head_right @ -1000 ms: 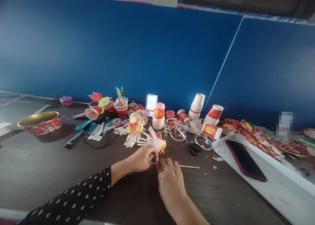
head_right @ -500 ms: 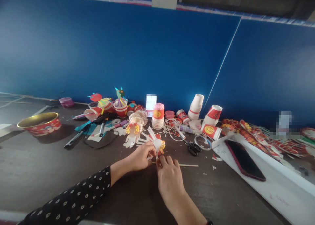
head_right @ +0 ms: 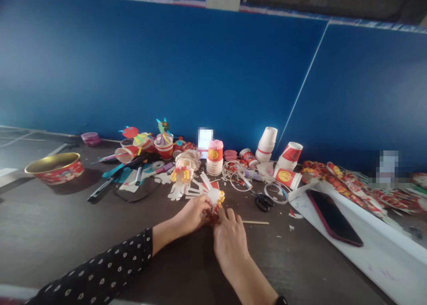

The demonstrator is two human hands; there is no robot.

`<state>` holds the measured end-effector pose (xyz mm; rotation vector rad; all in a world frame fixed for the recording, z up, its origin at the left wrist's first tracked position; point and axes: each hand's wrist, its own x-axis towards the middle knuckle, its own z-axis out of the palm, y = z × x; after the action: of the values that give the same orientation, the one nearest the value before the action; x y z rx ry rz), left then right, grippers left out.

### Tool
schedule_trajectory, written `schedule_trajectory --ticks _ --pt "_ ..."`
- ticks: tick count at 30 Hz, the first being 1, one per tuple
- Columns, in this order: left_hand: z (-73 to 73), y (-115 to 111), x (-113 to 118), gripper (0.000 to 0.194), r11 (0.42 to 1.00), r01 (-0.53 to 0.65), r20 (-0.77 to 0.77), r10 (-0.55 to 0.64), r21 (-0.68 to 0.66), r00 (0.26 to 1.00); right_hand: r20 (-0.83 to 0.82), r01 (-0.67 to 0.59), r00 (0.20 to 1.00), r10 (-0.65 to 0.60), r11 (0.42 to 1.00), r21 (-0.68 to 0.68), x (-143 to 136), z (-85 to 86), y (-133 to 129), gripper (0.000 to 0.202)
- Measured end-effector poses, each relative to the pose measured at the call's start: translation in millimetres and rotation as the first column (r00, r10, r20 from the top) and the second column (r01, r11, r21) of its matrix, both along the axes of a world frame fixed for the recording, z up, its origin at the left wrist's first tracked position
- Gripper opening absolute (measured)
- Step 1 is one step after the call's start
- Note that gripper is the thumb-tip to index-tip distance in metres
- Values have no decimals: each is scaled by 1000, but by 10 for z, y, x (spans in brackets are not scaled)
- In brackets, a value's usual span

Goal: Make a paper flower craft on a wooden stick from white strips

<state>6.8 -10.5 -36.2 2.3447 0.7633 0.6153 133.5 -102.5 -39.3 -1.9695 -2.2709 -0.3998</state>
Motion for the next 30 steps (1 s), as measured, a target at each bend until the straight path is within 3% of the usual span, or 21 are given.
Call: schedule_trajectory --ticks 7,13,22,30 --pt "-27 -12 25 5 999 -28 -13 28 19 1000 -83 -20 996 18 999 -29 28 72 -55 34" --pt "22 -26 18 7 1000 -20 -26 21 11 999 -165 -61 985 48 996 -71 132 108 -170 58" --pt "-7 -17 18 6 999 -32 -40 32 3 999 -65 -49 997 44 996 -81 26 74 -177 34" --pt "13 -16 0 13 999 38 -11 -38 30 999 -4 -17 1000 17 1000 -18 -57 50 -164 32"
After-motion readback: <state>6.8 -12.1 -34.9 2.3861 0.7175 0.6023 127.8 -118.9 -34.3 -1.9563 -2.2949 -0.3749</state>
